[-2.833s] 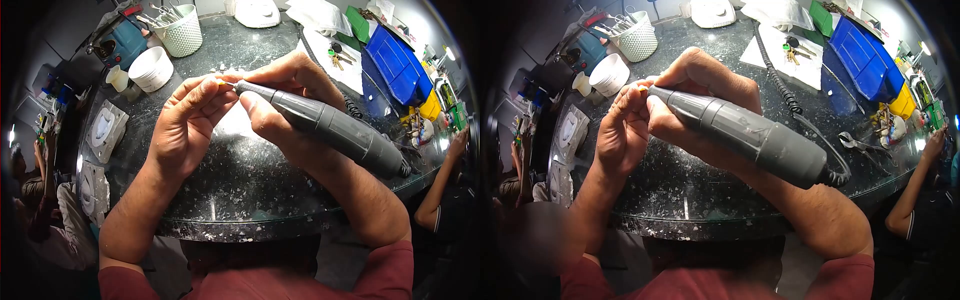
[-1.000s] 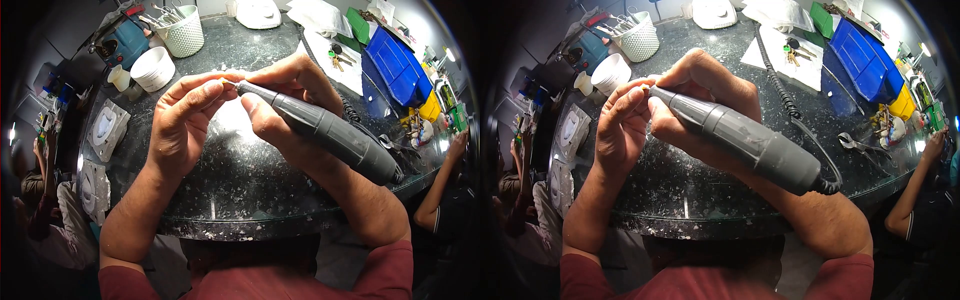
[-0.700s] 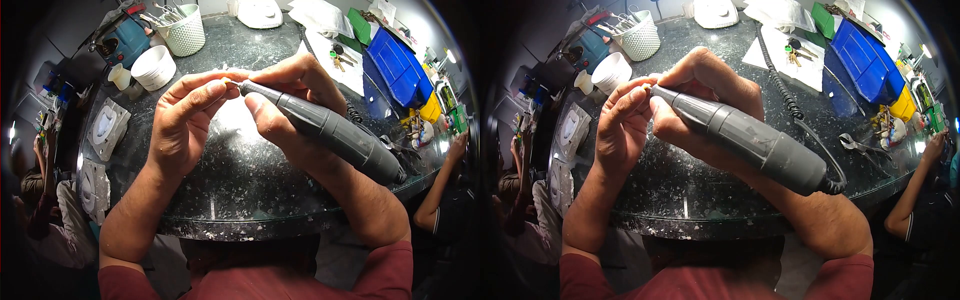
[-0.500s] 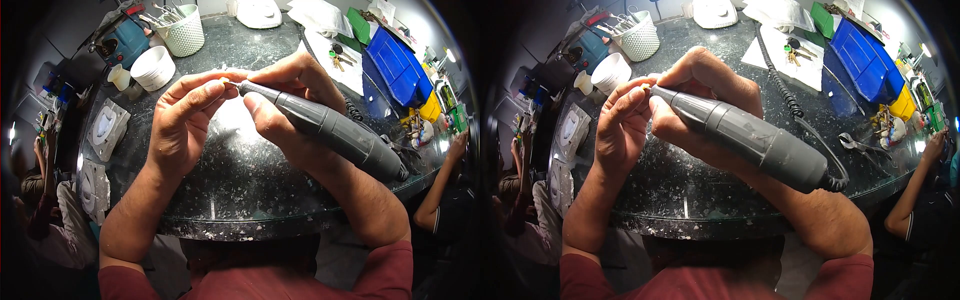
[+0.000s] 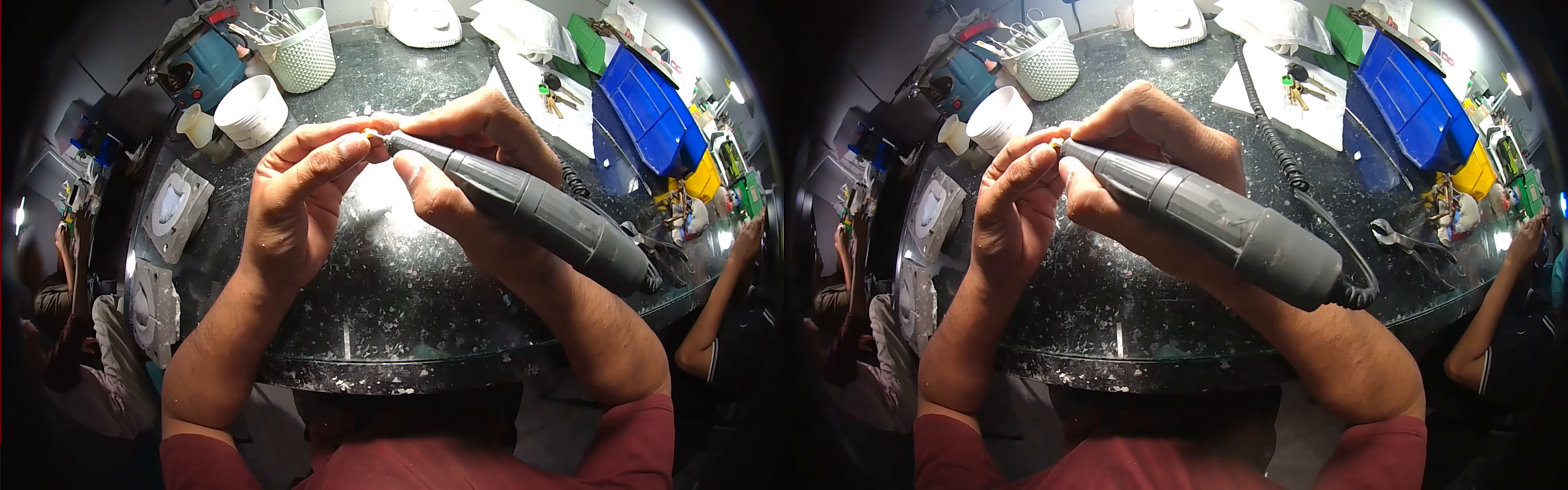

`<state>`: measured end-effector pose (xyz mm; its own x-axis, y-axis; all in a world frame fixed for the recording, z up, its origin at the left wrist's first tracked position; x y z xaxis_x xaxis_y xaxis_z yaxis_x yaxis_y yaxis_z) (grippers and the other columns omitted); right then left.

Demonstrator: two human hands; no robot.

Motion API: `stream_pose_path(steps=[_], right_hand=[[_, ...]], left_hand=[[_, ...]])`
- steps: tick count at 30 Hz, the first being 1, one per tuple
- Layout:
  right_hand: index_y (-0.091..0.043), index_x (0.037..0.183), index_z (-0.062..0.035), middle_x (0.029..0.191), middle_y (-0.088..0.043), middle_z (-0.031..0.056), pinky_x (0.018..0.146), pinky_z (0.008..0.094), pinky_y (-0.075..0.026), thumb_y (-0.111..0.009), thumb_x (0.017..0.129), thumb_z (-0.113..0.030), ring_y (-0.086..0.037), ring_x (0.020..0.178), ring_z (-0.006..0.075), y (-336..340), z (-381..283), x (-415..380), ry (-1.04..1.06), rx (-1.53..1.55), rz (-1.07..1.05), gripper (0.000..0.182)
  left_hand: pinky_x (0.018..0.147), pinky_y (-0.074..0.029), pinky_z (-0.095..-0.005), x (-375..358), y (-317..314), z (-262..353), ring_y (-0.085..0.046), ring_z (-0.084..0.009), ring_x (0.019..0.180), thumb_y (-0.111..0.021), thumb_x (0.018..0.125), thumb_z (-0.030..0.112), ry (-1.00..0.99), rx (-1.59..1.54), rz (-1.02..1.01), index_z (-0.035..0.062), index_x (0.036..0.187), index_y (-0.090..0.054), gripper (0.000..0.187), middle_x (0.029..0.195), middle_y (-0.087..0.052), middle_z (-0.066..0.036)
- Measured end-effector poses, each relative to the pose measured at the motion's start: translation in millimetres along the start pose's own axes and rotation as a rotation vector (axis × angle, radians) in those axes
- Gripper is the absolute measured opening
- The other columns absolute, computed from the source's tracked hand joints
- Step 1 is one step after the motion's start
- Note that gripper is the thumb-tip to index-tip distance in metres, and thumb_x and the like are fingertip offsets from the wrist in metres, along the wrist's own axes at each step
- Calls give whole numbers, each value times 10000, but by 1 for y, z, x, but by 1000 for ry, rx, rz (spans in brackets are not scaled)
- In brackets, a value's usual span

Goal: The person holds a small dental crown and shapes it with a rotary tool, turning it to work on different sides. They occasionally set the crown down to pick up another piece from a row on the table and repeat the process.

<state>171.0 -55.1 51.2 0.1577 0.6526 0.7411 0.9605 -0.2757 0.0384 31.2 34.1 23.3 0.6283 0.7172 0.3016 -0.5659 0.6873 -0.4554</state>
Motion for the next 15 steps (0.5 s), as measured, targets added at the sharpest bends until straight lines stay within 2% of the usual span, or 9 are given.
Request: stream_pose_path(steps=[15], right_hand=[[-593,958,12,894,-655,74,707,228,-506,-653,805,11,-612,781,70,0,-2,0,-23,15,9,164]], left_hand=[[983,-472,-316,0,-3,-1,-642,-181,1006,-637,883,73,29,-41,4,-18,1073,-664,212,1097,-680,-163]])
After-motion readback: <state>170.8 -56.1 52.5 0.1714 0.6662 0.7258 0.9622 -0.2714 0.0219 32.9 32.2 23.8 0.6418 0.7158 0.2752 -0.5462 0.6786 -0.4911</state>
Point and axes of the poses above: each hand's wrist, its own x-axis towards the middle knuckle, its own y-axis out of the back of the hand, z = x × y, the point moved 5 cm from there along x, towards the middle knuckle
